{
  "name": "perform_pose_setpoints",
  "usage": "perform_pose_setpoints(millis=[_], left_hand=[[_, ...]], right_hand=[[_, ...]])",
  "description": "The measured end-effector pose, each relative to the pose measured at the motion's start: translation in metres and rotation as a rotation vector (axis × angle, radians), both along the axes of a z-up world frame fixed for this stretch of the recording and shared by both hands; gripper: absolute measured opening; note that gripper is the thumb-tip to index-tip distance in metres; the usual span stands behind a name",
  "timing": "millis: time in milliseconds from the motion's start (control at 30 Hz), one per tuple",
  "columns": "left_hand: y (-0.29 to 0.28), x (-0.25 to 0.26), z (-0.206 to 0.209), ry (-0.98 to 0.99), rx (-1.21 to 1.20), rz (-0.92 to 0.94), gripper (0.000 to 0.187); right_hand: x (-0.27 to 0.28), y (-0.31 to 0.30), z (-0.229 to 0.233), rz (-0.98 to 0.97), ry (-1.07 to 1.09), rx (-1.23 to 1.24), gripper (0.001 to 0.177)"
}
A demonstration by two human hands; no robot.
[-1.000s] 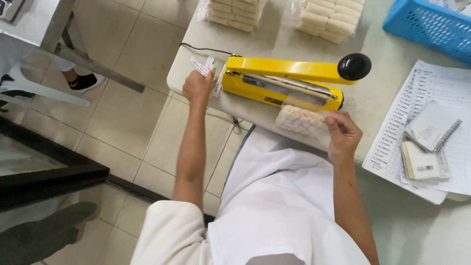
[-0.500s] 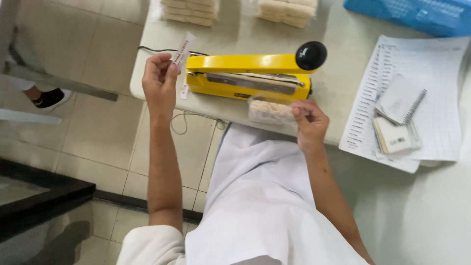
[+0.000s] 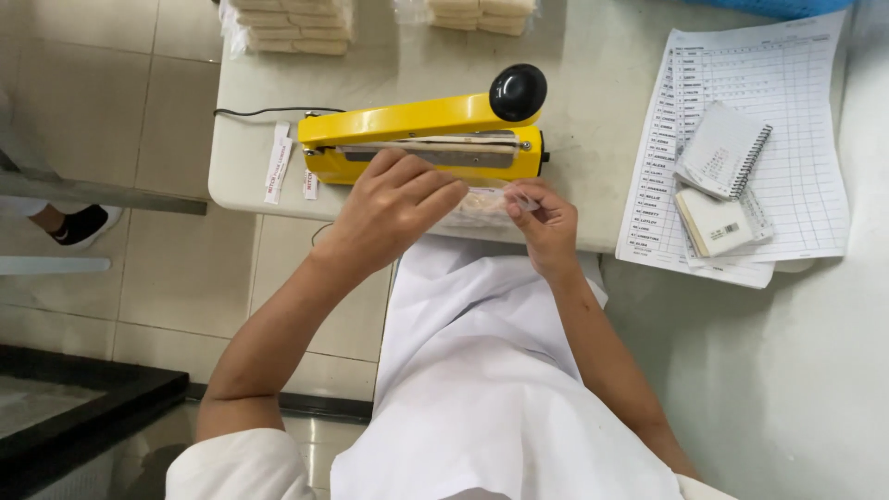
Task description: Using a manual impulse heat sealer to close plastic bags containing breadsticks and organizing them on a workspace.
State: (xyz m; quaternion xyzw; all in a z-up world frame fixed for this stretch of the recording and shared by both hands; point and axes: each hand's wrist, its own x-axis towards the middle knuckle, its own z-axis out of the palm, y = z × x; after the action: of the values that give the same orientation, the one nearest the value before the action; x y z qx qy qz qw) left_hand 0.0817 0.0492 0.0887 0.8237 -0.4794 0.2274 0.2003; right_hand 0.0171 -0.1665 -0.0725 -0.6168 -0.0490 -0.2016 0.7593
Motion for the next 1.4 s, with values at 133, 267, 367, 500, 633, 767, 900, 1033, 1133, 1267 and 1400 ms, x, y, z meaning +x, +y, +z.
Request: perform_pose_setpoints(millis=[133, 267, 367, 500, 633, 767, 900, 1033, 1133, 1267, 1400], left_hand=[[-0.017, 0.007, -0.02, -0.111, -0.039, -0.09, 0.008], [-0.012, 0.014, -0.033, -0.054, -0.038, -0.13, 0.026], [-0.001, 0.013, -0.026, 0.079, 0.02, -0.169, 0.037], [0.0, 0.019, -0.037, 0.082, -0.003, -0.183, 0.012], [0.002, 0.023, -0.044, 0.132, -0.09, -0.17, 0.018], [0.021, 0.024, -0.1, 0.53, -0.611, -0.113, 0.066], [-0.002, 0.006, -0.169, 1.109, -0.822, -0.282, 0.094], [-0.011, -0.008, -0.16, 1.387, -0.726, -0.148, 0.028], [-0.005, -0.018, -0.157, 1.605, -0.798, 0.022, 0.024], [-0.002, -0.017, -0.157, 1.903, -0.937, 0.353, 0.057], [0.0, -0.016, -0.137, 1.944, -0.97, 0.457, 0.061]], right_hand=[[-0.002, 0.0, -0.001, 0.025, 0.013, 0.027, 0.023], [-0.004, -0.002, -0.001, 0.06, 0.014, 0.045, 0.023], [-0.001, -0.004, 0.007, 0.083, 0.021, 0.092, 0.027], [0.001, -0.007, 0.001, 0.083, -0.005, 0.06, 0.039], [0.006, -0.011, -0.005, 0.074, 0.001, 0.049, 0.045], [0.008, -0.016, -0.01, 0.063, 0.035, 0.09, 0.047], [0.01, -0.017, -0.019, 0.064, 0.075, 0.161, 0.047], [0.017, -0.015, 0.022, -0.015, 0.266, 0.118, 0.04], [0.053, -0.024, 0.038, -0.116, 0.429, -0.261, 0.037], [0.112, -0.018, 0.022, -0.231, 0.721, -0.743, 0.043], [0.152, -0.048, 0.018, -0.003, 0.443, -0.411, 0.014]])
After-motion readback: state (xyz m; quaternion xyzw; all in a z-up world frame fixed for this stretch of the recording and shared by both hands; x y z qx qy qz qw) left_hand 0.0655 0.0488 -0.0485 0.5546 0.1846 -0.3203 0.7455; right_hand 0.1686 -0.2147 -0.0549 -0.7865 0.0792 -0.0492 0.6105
